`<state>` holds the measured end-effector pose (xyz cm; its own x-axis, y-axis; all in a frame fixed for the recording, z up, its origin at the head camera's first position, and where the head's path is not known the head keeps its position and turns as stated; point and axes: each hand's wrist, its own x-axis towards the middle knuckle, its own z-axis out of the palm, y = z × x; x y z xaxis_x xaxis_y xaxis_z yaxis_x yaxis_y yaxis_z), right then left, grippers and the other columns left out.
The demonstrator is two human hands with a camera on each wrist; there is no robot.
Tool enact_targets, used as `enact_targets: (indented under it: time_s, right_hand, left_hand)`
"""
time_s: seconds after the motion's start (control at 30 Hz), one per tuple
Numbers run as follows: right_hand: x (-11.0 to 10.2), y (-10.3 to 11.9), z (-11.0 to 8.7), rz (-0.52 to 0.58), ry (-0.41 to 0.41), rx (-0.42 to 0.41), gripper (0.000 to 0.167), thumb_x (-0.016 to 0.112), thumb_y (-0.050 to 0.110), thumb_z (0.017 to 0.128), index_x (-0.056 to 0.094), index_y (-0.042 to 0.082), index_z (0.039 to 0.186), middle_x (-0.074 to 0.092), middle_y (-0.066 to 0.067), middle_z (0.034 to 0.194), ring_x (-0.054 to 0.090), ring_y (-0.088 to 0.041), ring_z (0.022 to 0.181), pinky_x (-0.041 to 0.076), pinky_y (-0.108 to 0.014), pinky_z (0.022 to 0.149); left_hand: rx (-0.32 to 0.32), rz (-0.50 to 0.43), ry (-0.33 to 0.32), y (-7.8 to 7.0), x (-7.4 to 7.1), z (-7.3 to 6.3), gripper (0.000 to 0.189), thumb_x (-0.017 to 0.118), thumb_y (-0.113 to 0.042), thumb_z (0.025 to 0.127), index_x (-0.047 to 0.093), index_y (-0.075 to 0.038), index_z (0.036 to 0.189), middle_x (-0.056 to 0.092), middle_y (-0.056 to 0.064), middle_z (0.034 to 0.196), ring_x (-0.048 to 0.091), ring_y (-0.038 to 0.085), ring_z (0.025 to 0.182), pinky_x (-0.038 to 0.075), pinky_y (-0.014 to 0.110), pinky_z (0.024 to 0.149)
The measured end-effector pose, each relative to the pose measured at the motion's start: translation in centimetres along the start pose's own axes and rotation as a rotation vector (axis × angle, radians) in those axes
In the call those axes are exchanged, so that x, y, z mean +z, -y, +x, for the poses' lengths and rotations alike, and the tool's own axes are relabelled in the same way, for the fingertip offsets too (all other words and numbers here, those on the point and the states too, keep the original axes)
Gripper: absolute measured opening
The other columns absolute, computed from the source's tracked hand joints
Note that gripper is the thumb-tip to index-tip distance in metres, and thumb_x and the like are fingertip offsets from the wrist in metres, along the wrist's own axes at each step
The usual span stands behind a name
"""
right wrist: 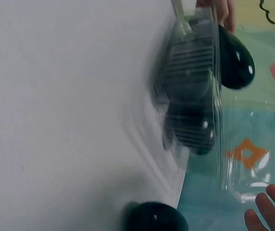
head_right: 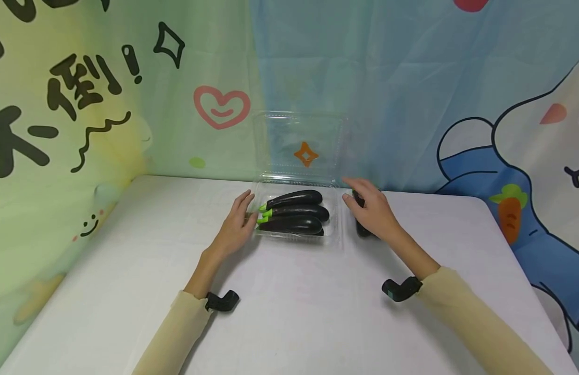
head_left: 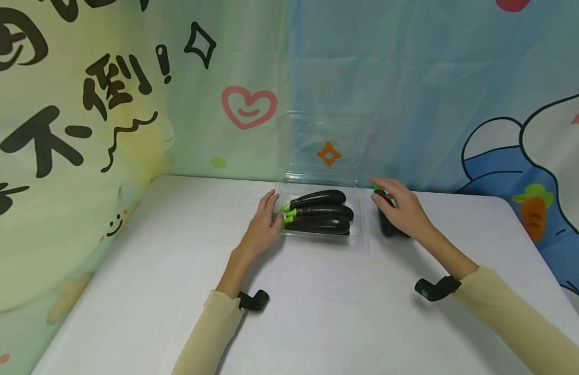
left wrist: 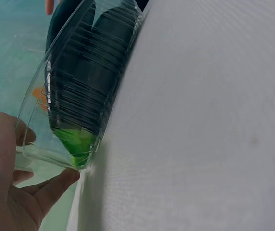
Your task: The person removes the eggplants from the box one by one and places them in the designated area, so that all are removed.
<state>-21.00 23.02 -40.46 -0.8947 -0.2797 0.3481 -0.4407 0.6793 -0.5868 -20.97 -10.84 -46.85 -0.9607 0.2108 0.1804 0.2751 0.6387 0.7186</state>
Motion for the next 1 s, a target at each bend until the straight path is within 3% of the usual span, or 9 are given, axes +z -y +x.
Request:
enact_targets:
  time_s: [0.17,0.47,1.0]
  right_hand:
    - [0.7,1.1,0.2,-0.008,0.094,-0.028,0.042,0.055,0.020,0.099,0.052,0.007,0.139,0.053,-0.020,0.137,0.056,-0.036,0.113,0.047,-0.054,0.090]
    - [2.4,4.5,0.5,0.007,0.339,-0.118,0.048,0.062,0.027,0.094,0.053,0.013,0.140,0.048,-0.015,0.145,0.043,-0.037,0.134,0.037,-0.061,0.104]
    - [5.8,6.8,2.5,-0.069,0.492,-0.228,0.052,0.063,0.036,0.093,0.053,0.016,0.140,0.051,-0.012,0.142,0.047,-0.034,0.131,0.041,-0.057,0.103]
  left_hand:
    - [-0.002,0.002,-0.003,0.1,0.0,0.0,0.056,0.044,-0.024,0.098,0.032,-0.008,0.151,0.025,0.004,0.160,0.049,0.036,0.132,0.038,0.064,0.103]
    - [0.001,0.004,-0.009,0.2,0.0,0.0,0.055,0.044,-0.024,0.098,0.032,-0.011,0.151,0.025,0.003,0.160,0.052,0.035,0.128,0.039,0.063,0.102]
    - [0.003,0.001,-0.002,0.1,0.0,0.2,0.056,0.044,-0.024,0.098,0.032,-0.009,0.151,0.025,0.005,0.160,0.054,0.036,0.126,0.041,0.060,0.102]
